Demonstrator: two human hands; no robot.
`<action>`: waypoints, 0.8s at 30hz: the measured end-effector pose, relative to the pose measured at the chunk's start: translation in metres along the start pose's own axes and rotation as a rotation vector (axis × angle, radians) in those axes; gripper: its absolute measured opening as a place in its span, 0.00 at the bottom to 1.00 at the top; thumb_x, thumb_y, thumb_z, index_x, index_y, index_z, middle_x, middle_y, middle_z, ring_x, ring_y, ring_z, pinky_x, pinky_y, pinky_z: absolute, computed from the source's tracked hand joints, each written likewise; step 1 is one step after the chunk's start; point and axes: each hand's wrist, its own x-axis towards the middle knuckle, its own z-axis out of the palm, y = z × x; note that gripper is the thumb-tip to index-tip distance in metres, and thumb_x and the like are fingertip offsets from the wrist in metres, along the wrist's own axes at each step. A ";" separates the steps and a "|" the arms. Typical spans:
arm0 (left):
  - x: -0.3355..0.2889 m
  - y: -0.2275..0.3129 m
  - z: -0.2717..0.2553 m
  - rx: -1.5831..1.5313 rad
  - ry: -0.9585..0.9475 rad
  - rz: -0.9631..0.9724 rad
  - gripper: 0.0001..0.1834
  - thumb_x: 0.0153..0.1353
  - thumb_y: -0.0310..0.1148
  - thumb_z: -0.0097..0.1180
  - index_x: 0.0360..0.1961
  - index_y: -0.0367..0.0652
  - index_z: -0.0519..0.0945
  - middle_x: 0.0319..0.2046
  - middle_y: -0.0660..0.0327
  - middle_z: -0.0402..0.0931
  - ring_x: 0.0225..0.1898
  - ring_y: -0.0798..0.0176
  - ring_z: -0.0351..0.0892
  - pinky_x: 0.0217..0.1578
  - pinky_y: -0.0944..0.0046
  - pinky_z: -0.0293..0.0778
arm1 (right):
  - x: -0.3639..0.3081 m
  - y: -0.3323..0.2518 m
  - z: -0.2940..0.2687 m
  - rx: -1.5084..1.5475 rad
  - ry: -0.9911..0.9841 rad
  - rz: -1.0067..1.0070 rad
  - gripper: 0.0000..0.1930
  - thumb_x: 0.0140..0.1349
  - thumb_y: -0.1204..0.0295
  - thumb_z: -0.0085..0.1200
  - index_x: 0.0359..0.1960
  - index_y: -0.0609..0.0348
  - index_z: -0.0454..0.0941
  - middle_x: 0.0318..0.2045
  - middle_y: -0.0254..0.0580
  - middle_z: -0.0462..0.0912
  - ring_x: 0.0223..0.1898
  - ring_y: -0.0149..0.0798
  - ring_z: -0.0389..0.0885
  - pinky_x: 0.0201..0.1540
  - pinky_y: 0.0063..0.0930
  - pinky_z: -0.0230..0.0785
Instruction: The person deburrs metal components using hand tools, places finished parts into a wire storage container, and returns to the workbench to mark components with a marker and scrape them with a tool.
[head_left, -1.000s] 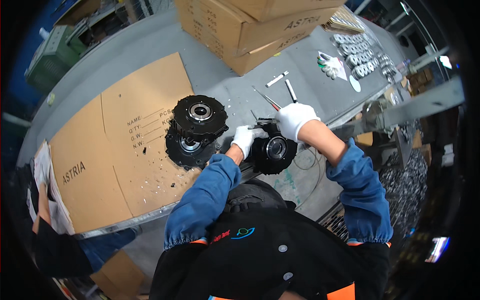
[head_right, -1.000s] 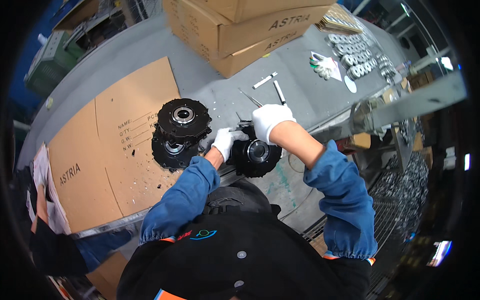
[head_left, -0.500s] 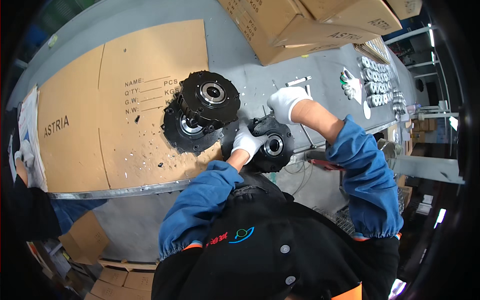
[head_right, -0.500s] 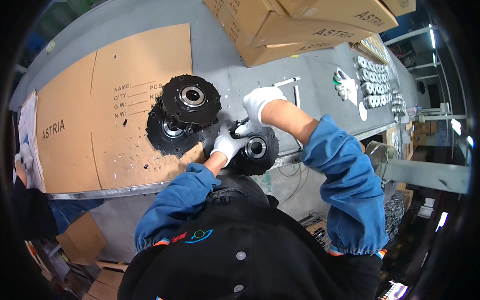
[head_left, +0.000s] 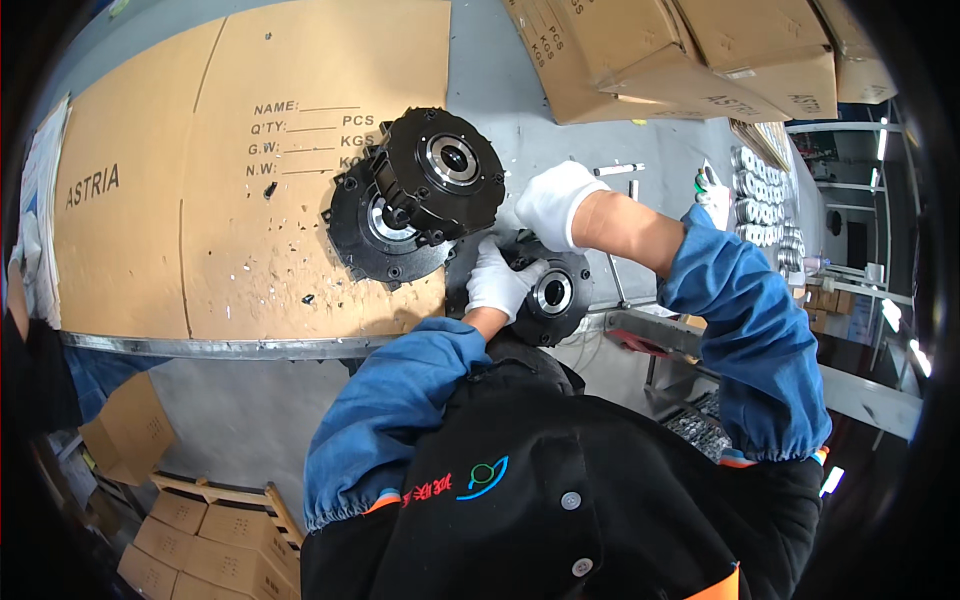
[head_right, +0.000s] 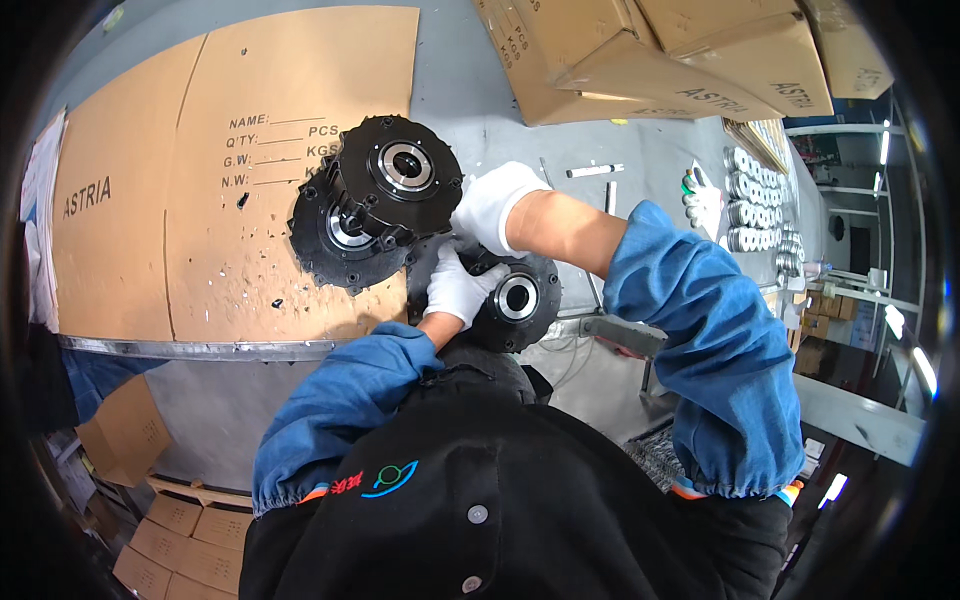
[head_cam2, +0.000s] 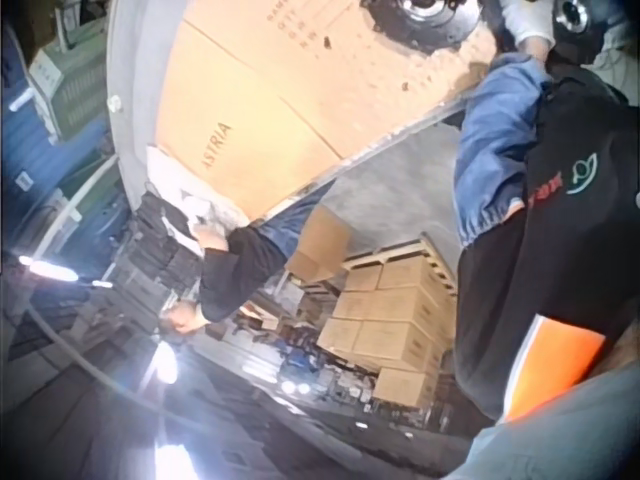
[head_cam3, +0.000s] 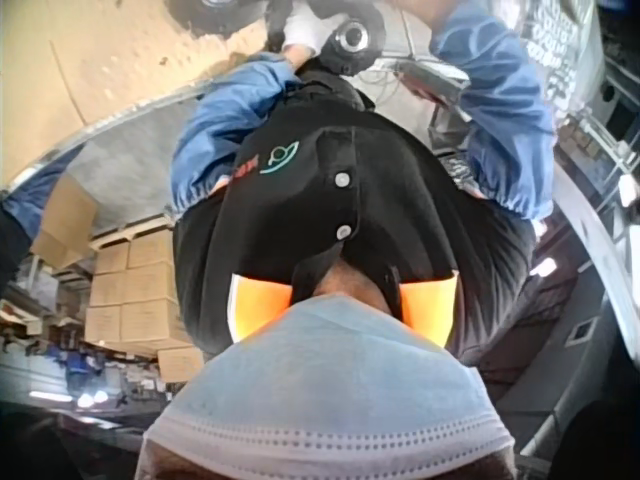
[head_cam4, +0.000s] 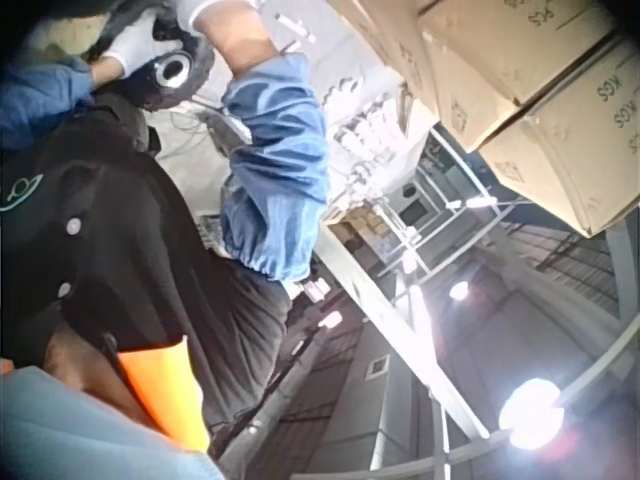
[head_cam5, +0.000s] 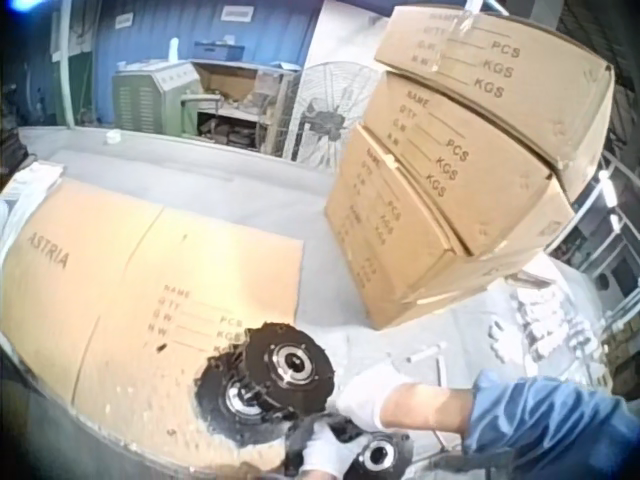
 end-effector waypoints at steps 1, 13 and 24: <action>-0.001 0.002 0.000 0.000 -0.006 -0.025 0.44 0.41 0.50 0.70 0.54 0.40 0.61 0.45 0.47 0.76 0.49 0.46 0.76 0.50 0.54 0.70 | 0.003 -0.001 0.002 -0.007 -0.021 -0.011 0.09 0.49 0.74 0.52 0.31 0.56 0.83 0.31 0.46 0.84 0.35 0.48 0.83 0.34 0.39 0.75; 0.003 -0.003 0.014 -0.050 0.040 0.078 0.40 0.37 0.52 0.71 0.45 0.41 0.66 0.40 0.52 0.73 0.41 0.48 0.76 0.44 0.53 0.71 | -0.001 0.022 0.104 0.043 0.121 -0.135 0.13 0.49 0.73 0.51 0.37 0.62 0.76 0.23 0.48 0.79 0.24 0.50 0.81 0.25 0.43 0.73; 0.006 -0.005 0.016 0.015 0.002 -0.036 0.39 0.38 0.53 0.70 0.45 0.43 0.64 0.41 0.54 0.73 0.42 0.48 0.76 0.45 0.53 0.70 | 0.010 0.035 0.021 0.107 -0.051 0.076 0.08 0.46 0.74 0.53 0.28 0.57 0.83 0.27 0.51 0.82 0.32 0.52 0.82 0.34 0.40 0.75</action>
